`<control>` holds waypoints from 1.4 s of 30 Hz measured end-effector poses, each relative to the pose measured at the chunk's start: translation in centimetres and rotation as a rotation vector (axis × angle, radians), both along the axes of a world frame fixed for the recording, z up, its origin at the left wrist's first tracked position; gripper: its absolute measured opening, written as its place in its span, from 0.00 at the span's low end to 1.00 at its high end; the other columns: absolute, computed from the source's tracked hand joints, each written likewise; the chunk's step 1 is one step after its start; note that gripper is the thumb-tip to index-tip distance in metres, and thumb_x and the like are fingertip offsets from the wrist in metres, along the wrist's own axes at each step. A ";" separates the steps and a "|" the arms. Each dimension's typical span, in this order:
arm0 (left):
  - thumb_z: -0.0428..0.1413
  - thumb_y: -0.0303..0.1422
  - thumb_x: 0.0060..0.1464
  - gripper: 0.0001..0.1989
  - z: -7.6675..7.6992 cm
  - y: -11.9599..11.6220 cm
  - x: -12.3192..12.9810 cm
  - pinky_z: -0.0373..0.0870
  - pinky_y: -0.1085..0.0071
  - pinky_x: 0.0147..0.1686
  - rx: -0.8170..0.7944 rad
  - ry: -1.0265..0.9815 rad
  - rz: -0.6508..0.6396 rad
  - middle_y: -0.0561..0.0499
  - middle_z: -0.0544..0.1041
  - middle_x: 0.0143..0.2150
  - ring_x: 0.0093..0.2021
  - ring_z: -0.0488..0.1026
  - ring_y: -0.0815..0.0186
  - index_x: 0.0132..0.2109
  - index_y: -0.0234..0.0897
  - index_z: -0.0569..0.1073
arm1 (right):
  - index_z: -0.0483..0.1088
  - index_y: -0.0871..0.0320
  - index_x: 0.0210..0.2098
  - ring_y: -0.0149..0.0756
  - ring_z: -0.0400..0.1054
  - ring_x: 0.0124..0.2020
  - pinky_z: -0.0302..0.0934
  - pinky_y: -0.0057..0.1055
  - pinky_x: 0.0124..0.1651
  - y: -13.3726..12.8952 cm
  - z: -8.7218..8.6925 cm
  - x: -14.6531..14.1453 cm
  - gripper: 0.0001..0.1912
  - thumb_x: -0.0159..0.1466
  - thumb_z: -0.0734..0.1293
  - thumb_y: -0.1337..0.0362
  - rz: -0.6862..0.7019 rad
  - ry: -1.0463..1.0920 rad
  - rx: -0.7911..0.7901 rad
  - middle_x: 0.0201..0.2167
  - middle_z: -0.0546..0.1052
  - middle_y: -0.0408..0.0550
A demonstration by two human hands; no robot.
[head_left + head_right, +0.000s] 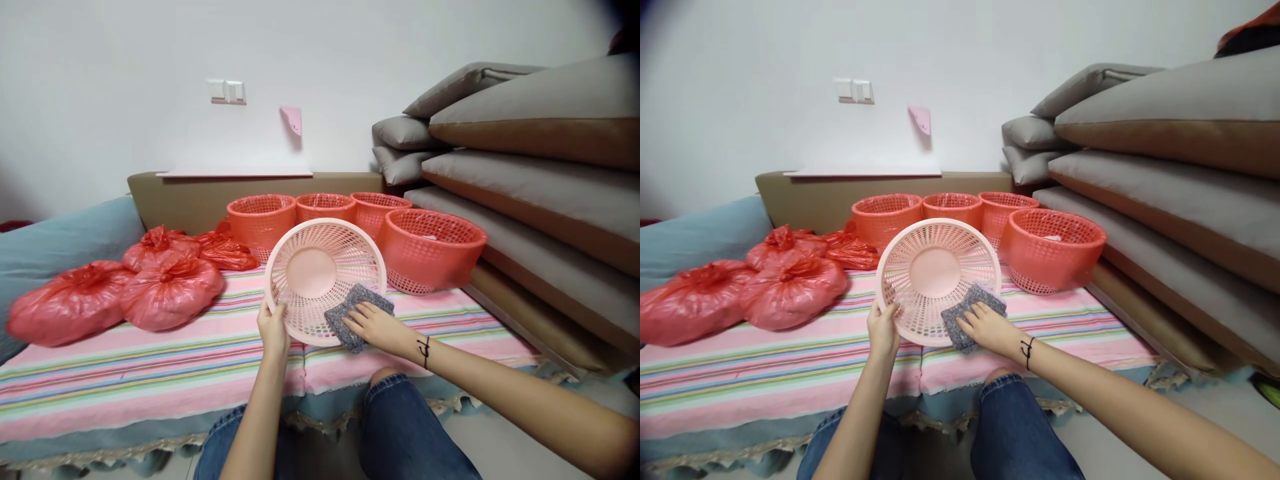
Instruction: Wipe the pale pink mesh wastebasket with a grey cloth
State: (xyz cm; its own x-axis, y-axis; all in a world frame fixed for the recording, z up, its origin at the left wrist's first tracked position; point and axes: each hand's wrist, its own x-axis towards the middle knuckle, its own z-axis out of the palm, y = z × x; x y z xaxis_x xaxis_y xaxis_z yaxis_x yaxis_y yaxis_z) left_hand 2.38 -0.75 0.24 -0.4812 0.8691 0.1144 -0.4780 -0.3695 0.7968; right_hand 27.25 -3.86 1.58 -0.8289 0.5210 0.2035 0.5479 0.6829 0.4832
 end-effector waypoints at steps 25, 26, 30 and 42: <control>0.61 0.22 0.37 0.27 -0.1 -0.8 0.7 0.67 0.63 0.59 -0.015 -0.066 0.038 0.46 0.78 0.55 0.56 0.74 0.58 0.50 0.39 0.76 | 0.68 0.66 0.58 0.47 0.72 0.50 0.63 0.47 0.57 -0.6 -0.6 -1.5 0.19 0.68 0.60 0.74 0.008 0.050 0.073 0.48 0.78 0.59; 0.61 0.23 0.37 0.29 -0.6 -0.8 1.3 0.68 0.64 0.58 -0.022 -0.087 0.048 0.46 0.78 0.54 0.54 0.75 0.59 0.51 0.39 0.76 | 0.68 0.67 0.58 0.47 0.72 0.49 0.64 0.47 0.56 -0.9 -0.6 -2.6 0.19 0.68 0.60 0.73 -0.012 0.079 0.081 0.47 0.78 0.59; 0.60 0.24 0.38 0.29 -1.8 -0.8 3.5 0.71 0.66 0.53 -0.066 -0.173 -0.001 0.48 0.79 0.50 0.48 0.77 0.62 0.52 0.40 0.74 | 0.66 0.69 0.59 0.47 0.74 0.45 0.67 0.44 0.52 -1.6 -0.8 -6.5 0.20 0.69 0.60 0.72 -0.087 0.149 0.083 0.44 0.79 0.60; 0.54 0.20 0.31 0.31 1.2 -0.8 -0.1 0.69 0.68 0.54 -0.016 0.039 -0.099 0.48 0.80 0.49 0.53 0.74 0.60 0.47 0.38 0.78 | 0.68 0.59 0.61 0.53 0.66 0.61 0.58 0.52 0.63 0.1 -3.4 2.1 0.22 0.68 0.62 0.70 -0.119 0.063 0.075 0.59 0.74 0.56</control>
